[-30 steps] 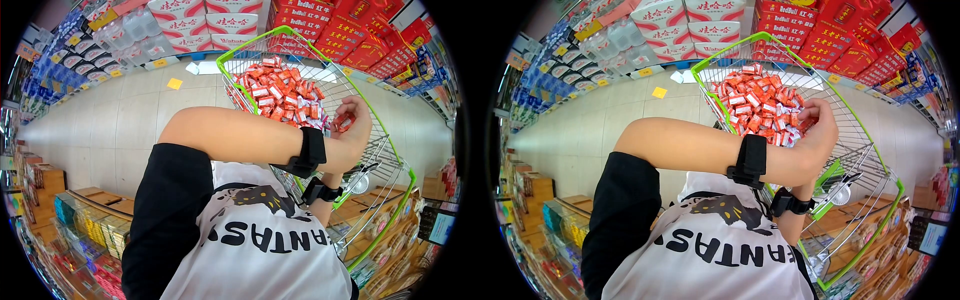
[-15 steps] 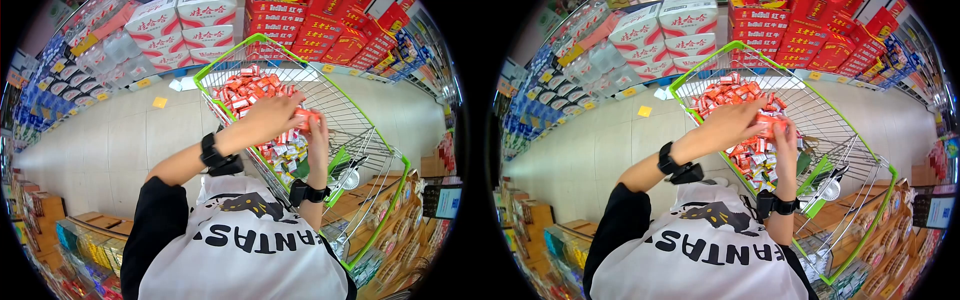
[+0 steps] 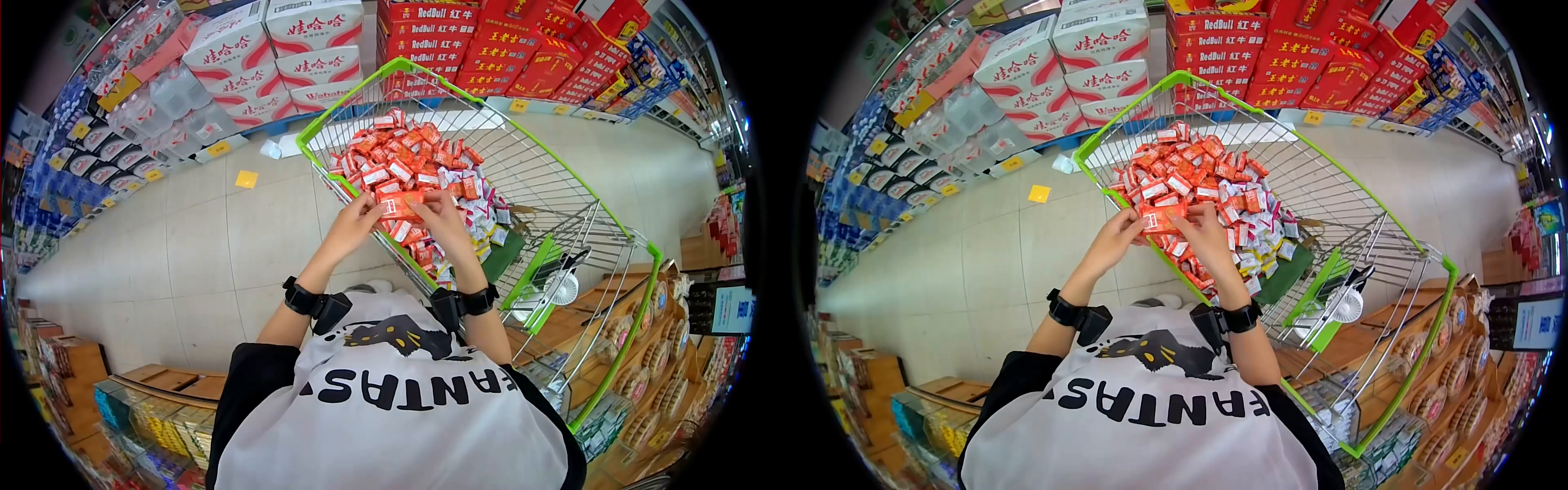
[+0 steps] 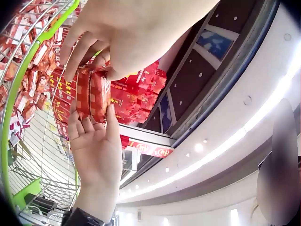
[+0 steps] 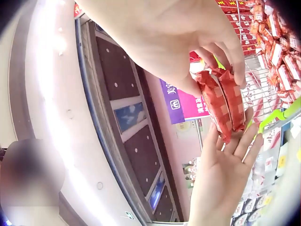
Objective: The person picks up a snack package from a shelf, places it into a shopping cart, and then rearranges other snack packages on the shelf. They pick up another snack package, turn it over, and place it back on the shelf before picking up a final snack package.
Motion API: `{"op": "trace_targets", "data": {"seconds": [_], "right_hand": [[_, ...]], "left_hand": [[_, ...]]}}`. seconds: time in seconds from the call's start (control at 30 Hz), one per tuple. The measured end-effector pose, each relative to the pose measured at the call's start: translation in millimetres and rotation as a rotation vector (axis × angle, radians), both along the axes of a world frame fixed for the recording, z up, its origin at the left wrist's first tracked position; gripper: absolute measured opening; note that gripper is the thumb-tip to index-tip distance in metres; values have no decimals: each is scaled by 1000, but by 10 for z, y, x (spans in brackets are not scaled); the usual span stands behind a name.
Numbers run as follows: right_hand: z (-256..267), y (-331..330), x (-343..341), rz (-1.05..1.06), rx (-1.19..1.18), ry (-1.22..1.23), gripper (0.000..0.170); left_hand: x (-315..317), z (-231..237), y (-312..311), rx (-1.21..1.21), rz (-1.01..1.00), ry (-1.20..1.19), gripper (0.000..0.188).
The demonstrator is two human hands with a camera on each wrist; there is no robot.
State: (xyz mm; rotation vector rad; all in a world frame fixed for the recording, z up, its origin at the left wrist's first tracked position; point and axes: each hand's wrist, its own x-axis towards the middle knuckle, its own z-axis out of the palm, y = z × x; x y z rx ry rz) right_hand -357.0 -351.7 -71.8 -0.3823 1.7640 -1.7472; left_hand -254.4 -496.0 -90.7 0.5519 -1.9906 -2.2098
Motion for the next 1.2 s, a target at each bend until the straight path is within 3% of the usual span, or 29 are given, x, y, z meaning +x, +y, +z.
{"op": "trace_targets", "data": {"seconds": [0.17, 0.27, 0.4, 0.47, 0.6, 0.67, 0.7, 0.8, 0.9, 1.2], "right_hand": [[-287, -77, -66, 55, 75, 1, 39], [-356, -141, -88, 67, 0, 2, 38], [-306, -360, -262, 28, -27, 187, 36], [-182, -535, -403, -31, -305, 149, 36], [-189, -742, -608, -28, -305, 389, 39], [-179, -703, -607, 46, -70, 439, 41], [-167, -664, -585, 41, -74, 445, 41], [-158, -471, -429, 57, 276, 587, 32], [-543, -395, -394, 58, 271, 531, 26], [-491, -309, -237, 178, 483, 539, 23]], "left_hand": [[46, -70, -100, -92, -74, -104, 17], [20, -113, -132, -137, -119, -168, 18], [-234, -105, -323, -76, -59, -108, 17], [-400, -42, -448, -53, -33, -57, 17], [-622, 121, -469, -67, 152, 55, 17], [-627, 127, -455, -220, 171, -86, 17], [-606, 19, -446, -265, 177, -56, 18], [-459, -53, -358, -195, 137, -135, 19], [-332, -275, -299, -237, 98, -178, 20], [-180, -424, -270, -274, 11, -199, 18]]}}
